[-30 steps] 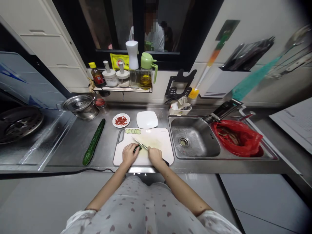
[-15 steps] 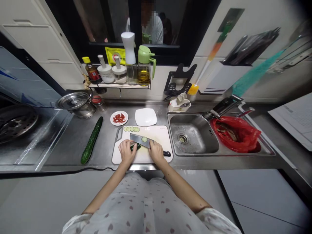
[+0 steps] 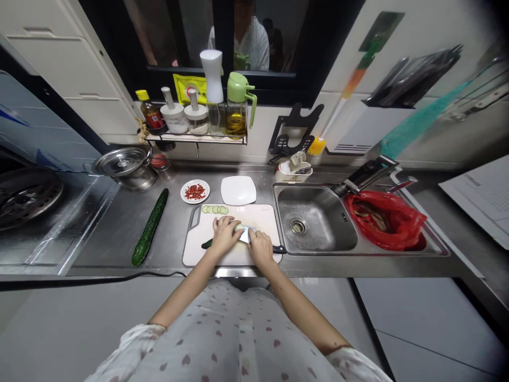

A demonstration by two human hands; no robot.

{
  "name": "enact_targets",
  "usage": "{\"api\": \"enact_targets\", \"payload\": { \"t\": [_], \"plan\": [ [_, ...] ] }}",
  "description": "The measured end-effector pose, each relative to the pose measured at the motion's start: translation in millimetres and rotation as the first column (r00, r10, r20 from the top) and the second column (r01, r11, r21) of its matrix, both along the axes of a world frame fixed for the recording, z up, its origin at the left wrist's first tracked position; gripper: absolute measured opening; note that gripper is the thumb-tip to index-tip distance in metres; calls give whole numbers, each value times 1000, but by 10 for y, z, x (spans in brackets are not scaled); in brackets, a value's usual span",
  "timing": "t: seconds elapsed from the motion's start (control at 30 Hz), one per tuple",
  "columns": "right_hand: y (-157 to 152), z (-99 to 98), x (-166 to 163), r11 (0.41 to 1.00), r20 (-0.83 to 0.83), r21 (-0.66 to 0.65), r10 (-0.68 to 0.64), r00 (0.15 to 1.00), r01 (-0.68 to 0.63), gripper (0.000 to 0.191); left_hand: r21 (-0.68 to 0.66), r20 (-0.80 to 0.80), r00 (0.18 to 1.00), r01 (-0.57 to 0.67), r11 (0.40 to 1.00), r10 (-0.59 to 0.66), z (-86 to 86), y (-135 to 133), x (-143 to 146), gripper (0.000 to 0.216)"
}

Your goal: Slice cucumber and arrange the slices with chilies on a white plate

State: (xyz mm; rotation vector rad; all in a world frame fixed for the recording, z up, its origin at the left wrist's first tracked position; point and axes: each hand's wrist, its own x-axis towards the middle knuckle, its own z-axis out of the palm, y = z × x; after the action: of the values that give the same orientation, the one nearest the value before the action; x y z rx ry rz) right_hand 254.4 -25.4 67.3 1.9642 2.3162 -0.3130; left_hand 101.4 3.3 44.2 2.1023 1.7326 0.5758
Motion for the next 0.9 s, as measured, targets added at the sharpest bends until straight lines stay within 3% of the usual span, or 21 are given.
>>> {"api": "enact_targets", "payload": {
  "t": [0.17,0.3,0.43,0.57,0.7,0.9],
  "plan": [
    [20,-46,128,998,24,-12,-58,998,59,40,-11,74,997,8,1000,-7,37,-17,89,19],
    [33,-66,271,990,45,-6,-140,989,140,35,-67,112,981,-151,986,158,48,41,65,16],
    [53,-88,419,976,21,-9,-218,976,218,34,-226,113,903,-383,896,414,-1,191,-24,16],
    [70,-95,486,968,-15,-16,-251,968,251,33,-314,80,829,-505,804,553,-90,382,-79,14],
    [69,-83,482,959,-26,-44,-281,959,279,36,-311,33,806,-554,772,591,-190,553,-91,11],
    [31,-76,493,954,-38,-81,-291,956,287,38,-272,-27,806,-575,772,591,-299,742,-122,13]
  ]
}}
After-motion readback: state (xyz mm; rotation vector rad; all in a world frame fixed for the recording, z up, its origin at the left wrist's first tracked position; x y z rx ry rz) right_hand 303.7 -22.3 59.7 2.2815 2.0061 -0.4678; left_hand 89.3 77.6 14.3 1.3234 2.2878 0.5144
